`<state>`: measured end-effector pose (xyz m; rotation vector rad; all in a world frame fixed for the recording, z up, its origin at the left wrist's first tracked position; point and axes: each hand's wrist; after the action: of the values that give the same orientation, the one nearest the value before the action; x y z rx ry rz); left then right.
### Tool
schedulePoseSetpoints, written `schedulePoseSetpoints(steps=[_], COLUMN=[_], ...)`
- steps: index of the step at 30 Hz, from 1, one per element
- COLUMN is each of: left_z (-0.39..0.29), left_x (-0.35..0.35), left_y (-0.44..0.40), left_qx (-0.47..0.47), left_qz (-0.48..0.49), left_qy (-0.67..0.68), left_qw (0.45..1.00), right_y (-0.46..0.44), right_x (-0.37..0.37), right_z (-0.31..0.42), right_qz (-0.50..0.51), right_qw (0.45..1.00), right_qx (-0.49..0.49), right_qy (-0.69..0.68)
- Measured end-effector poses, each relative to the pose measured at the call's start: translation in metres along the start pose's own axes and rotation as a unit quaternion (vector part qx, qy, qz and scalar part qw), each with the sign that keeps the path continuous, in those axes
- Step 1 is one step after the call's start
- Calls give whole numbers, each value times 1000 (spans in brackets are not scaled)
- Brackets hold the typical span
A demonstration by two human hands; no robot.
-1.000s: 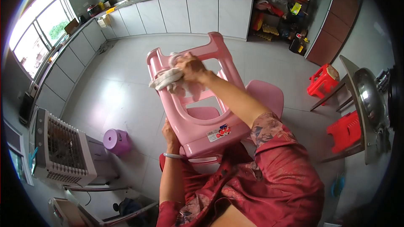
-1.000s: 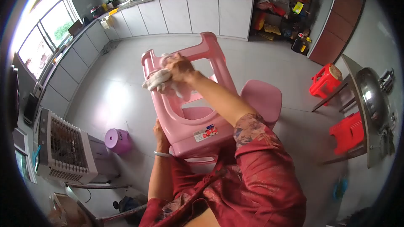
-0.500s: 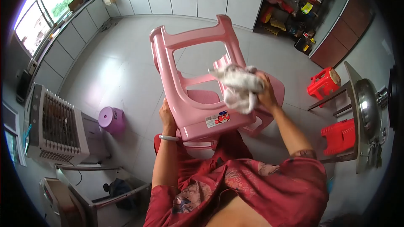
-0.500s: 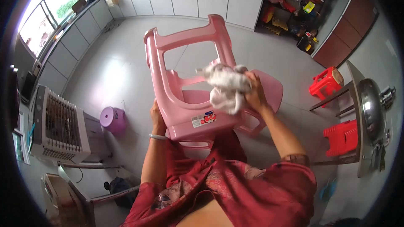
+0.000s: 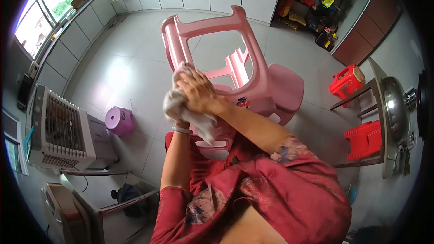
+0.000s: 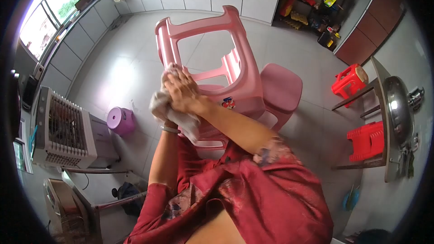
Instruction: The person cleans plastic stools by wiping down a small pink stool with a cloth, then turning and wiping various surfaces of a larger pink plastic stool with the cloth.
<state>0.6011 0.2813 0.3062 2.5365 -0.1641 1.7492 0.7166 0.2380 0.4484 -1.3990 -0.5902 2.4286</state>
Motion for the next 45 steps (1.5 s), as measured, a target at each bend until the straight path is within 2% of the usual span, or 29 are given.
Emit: schedulePoseSetpoints(steps=[2, 3, 5, 7, 11, 14, 18, 19, 23, 24, 25, 27, 28, 31, 32, 35, 36, 39, 40, 41, 43, 45], left_z=[-1, -3, -7, -10, -13, -21, -27, -27, -22, -22, -22, -22, -27, -28, -26, -41, -45, -50, -53, -62, -75, -82], left_x=[4, 6, 19, 27, 37, 50, 50, 51, 35, 32, 36, 49, 51, 33, 36, 48, 57, 112, 130, 163, 205, 263], left_y=[-5, -6, -5, -2, -2, -11, -33, -38, -56, -62, -62, -52, -46, -56, -59, -57, -55, -38, -35, -13, 23, 74], left_qx=[-6, 1, 14, 33, 41, 28, 49, 60, 78, 77, 66, 46, 86, 98, 69, 94, 147, 450, 470, 441, 362, 350], left_qz=[-3, -2, 1, 0, -4, 4, 104, 124, 156, 152, 128, 78, 141, 148, 90, 91, 75, 86, 90, 101, 157, 284], left_qy=[8, -28, -149, -263, -366, -349, -461, -469, -496, -502, -475, -419, -519, -576, -526, -733, -789, -734, -686, -667, -562, -412], left_qw=[1000, 1000, 989, 964, 930, 937, 880, 872, 851, 848, 868, 903, 839, 798, 843, 668, 592, 501, 548, 592, 727, 792], right_y=[-20, -14, 14, 57, 114, 123, 79, 65, 6, -7, -17, -29, -30, -28, -27, -24, -23, -25, -25, -26, -27, -27], right_x=[8, 7, -3, -22, -97, -128, -145, -141, -120, -113, -105, -106, -99, -88, -85, -90, -97, -88, -86, -83, -81, -82], right_z=[6, 5, 10, -1, -12, -56, -122, -141, -184, -189, -188, -164, -164, -159, -159, -148, -138, -149, -152, -154, -156, -154], right_qz=[-44, -1, 80, 54, 65, 18, -76, -114, -145, -159, -182, -74, -64, -82, -89, -102, -95, -130, -120, -109, -97, -93], right_qw=[999, 1000, 993, 988, 991, 1000, 993, 987, 962, 964, 964, 969, 968, 957, 954, 954, 954, 952, 954, 957, 958, 956], right_qx=[0, -27, -74, -130, -87, -16, 94, 103, 200, 182, 163, 201, 193, 167, 162, 143, 171, 136, 140, 144, 147, 147], right_qy=[10, -5, -33, -65, -80, 9, 3, 44, 116, 111, 103, 122, 144, 222, 234, 244, 229, 242, 235, 228, 227, 238])
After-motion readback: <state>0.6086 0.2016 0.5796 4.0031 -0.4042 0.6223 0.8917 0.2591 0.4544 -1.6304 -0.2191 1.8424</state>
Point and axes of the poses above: each hand's wrist, its own y-axis away from the middle knuckle, its own x-axis out of the palm, z = x × y, and after that the axes turned 14 degrees about x, right-handed
